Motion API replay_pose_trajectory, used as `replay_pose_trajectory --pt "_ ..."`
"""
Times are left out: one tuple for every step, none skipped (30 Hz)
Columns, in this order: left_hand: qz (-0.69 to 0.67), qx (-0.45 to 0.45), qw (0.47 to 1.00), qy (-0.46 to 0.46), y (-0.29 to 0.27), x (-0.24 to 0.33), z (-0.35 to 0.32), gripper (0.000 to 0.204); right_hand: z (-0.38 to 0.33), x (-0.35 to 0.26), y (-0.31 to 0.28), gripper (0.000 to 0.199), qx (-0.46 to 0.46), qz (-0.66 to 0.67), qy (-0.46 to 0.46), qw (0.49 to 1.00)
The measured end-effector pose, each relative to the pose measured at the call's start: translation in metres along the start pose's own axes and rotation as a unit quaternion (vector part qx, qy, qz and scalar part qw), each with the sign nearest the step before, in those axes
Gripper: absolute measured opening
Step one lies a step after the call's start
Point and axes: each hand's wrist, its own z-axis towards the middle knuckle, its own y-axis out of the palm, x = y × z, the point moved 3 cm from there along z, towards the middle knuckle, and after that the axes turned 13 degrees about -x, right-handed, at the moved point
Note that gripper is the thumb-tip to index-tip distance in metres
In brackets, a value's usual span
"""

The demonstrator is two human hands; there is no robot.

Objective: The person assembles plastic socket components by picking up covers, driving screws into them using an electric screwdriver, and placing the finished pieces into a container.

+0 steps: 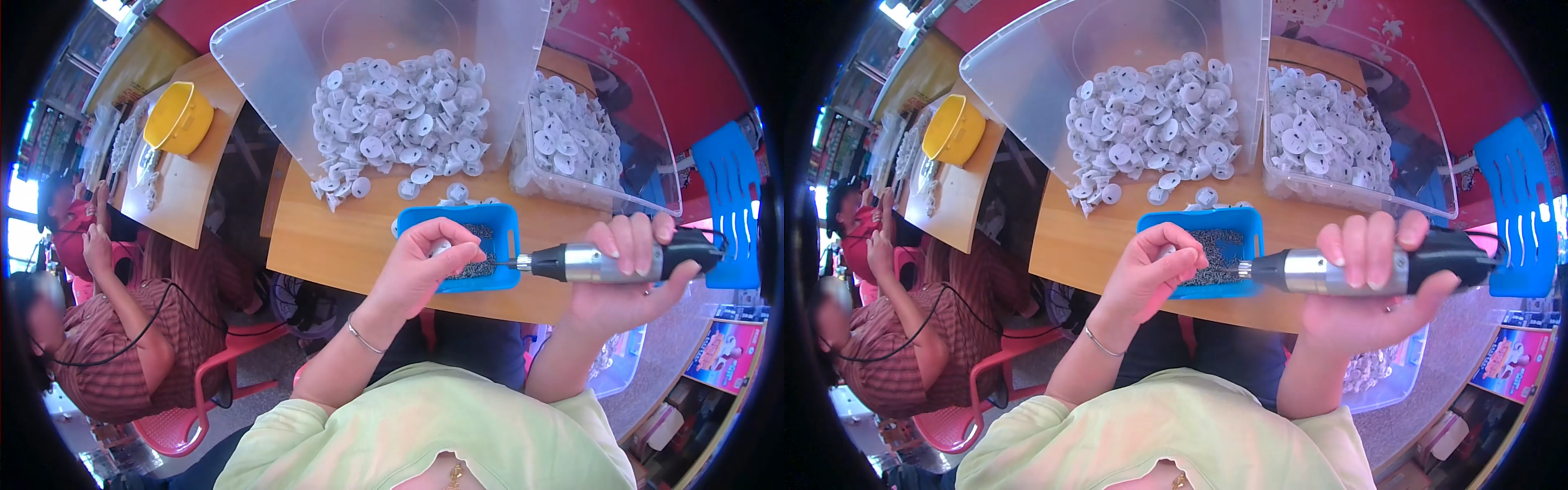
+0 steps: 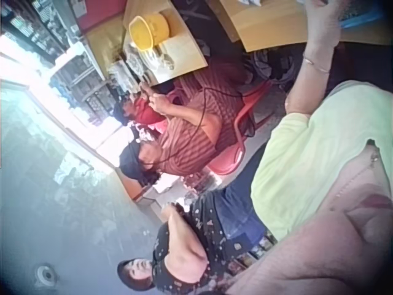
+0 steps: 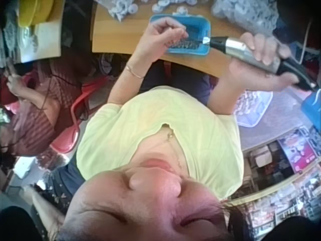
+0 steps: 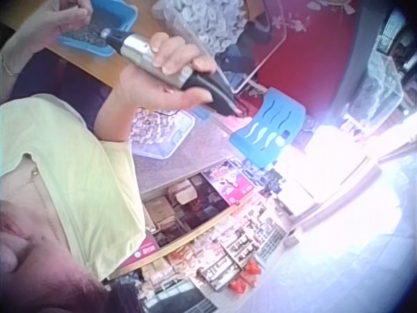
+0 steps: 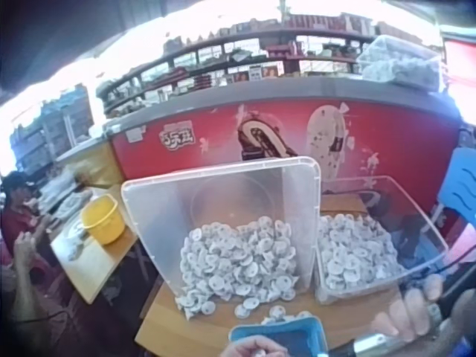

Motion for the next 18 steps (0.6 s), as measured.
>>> replay_pose_trajectory --pt "0.0 0.0 1.0 -0.001 0.002 -0.002 0.0 0.003 0.001 -0.004 0.004 0.031 -0.006 0.002 -0.013 1.0" --pt "-0.081 0.0 0.997 -0.01 0.005 -0.006 0.001 0.004 0.001 -0.006 0.008 0.031 -0.012 0.003 -0.026 1.0" --pt "-0.162 0.001 0.987 -0.018 0.008 -0.01 0.001 0.007 0.001 -0.008 0.01 0.032 -0.014 0.007 -0.034 0.999" --pt "-0.162 0.001 0.987 -0.019 0.01 -0.013 0.002 0.007 0.0 -0.008 0.012 0.032 -0.014 0.007 -0.033 0.999" --pt "-0.214 0.011 0.976 -0.027 0.013 -0.016 0.001 0.009 -0.001 -0.007 0.015 0.032 -0.028 -0.013 -0.046 0.998" --pt "-0.266 0.019 0.963 -0.037 0.016 -0.019 0.002 0.011 -0.002 -0.008 0.018 0.033 -0.042 -0.036 -0.059 0.997" --pt "-0.267 0.017 0.963 -0.039 0.019 -0.019 0.003 0.011 -0.003 -0.008 0.02 0.035 -0.049 -0.059 -0.062 0.995" --pt "-0.283 0.021 0.958 -0.044 0.023 -0.02 0.004 0.013 -0.003 -0.007 0.021 0.035 -0.049 -0.061 -0.063 0.995" --pt "-0.298 0.028 0.953 -0.049 0.025 -0.02 0.004 0.014 -0.004 -0.005 0.023 0.036 -0.061 -0.073 -0.07 0.993" --pt "-0.298 0.029 0.953 -0.049 0.026 -0.021 0.005 0.014 -0.006 -0.003 0.023 0.037 -0.074 -0.085 -0.077 0.991" --pt "-0.3 0.031 0.952 -0.051 0.027 -0.021 0.005 0.014 -0.007 -0.002 0.022 0.043 -0.1 -0.081 -0.09 0.988" --pt "-0.303 0.033 0.951 -0.053 0.027 -0.022 0.005 0.015 -0.008 -0.002 0.021 0.043 -0.1 -0.081 -0.09 0.988" --pt "-0.304 0.033 0.951 -0.053 0.029 -0.022 0.005 0.015 -0.008 -0.001 0.021 0.043 -0.111 -0.091 -0.097 0.985" --pt "-0.305 0.038 0.95 -0.056 0.031 -0.021 0.005 0.015 -0.008 -0.001 0.021 0.043 -0.121 -0.1 -0.104 0.982" --pt "-0.307 0.042 0.949 -0.061 0.032 -0.022 0.005 0.015 -0.009 0.0 0.022 0.043 -0.121 -0.101 -0.104 0.982" --pt "-0.308 0.041 0.949 -0.061 0.032 -0.022 0.005 0.015 -0.009 0.001 0.022 0.044 -0.12 -0.113 -0.108 0.98" --pt "-0.313 0.039 0.947 -0.06 0.032 -0.023 0.005 0.015 -0.009 0.002 0.023 0.044 -0.119 -0.125 -0.112 0.978" --pt "-0.317 0.039 0.946 -0.057 0.032 -0.023 0.005 0.015 -0.009 0.003 0.024 0.044 -0.119 -0.126 -0.112 0.979"
